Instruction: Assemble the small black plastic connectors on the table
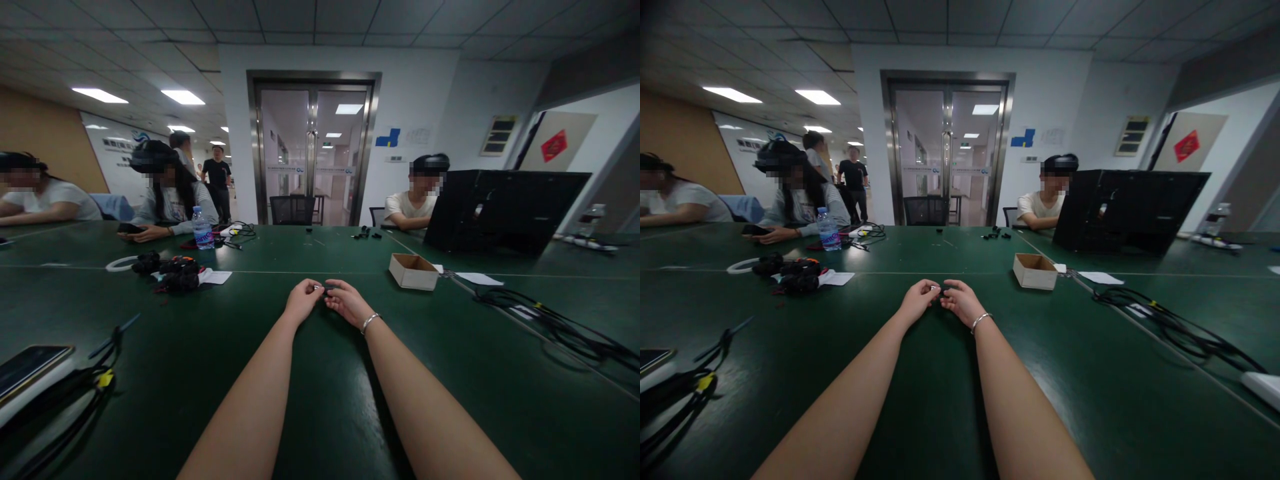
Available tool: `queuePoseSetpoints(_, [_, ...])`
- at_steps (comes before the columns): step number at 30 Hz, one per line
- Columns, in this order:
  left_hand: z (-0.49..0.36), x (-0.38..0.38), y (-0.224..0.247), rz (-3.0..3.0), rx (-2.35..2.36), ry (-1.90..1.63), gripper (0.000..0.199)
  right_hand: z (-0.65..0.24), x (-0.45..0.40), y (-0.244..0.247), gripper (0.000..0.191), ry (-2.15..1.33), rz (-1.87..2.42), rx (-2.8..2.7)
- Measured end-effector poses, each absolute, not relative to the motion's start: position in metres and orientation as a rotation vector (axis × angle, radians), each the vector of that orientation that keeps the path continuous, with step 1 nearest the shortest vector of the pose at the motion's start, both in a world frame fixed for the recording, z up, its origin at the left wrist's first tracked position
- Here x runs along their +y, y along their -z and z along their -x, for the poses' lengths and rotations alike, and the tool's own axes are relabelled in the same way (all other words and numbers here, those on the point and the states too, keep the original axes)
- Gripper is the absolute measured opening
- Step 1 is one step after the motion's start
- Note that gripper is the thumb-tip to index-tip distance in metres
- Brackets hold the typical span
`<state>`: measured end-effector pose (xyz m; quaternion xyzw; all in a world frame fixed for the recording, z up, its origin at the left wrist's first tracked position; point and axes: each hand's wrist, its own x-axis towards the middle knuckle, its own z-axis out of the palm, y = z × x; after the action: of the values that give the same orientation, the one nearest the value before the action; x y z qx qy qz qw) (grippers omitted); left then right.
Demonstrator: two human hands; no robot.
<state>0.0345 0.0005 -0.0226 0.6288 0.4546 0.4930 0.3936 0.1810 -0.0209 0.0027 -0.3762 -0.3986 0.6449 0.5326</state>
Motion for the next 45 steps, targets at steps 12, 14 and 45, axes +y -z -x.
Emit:
queuePoseSetpoints(12, [-0.032,-0.013,0.004,-1.524,1.049,-1.274,0.031,-0.181,-0.024,-0.005,0.017,-1.527,0.895,-1.009])
queuePoseSetpoints(14, [-0.032,-0.014,0.003,-1.523,1.028,-1.274,0.031,-0.182,-0.023,-0.004,0.023,-1.519,0.902,-1.024])
queuePoseSetpoints(45, [-0.031,-0.002,0.014,-1.449,1.136,-1.268,0.037,-0.183,-0.023,-0.001,0.026,-1.491,0.866,-1.099])
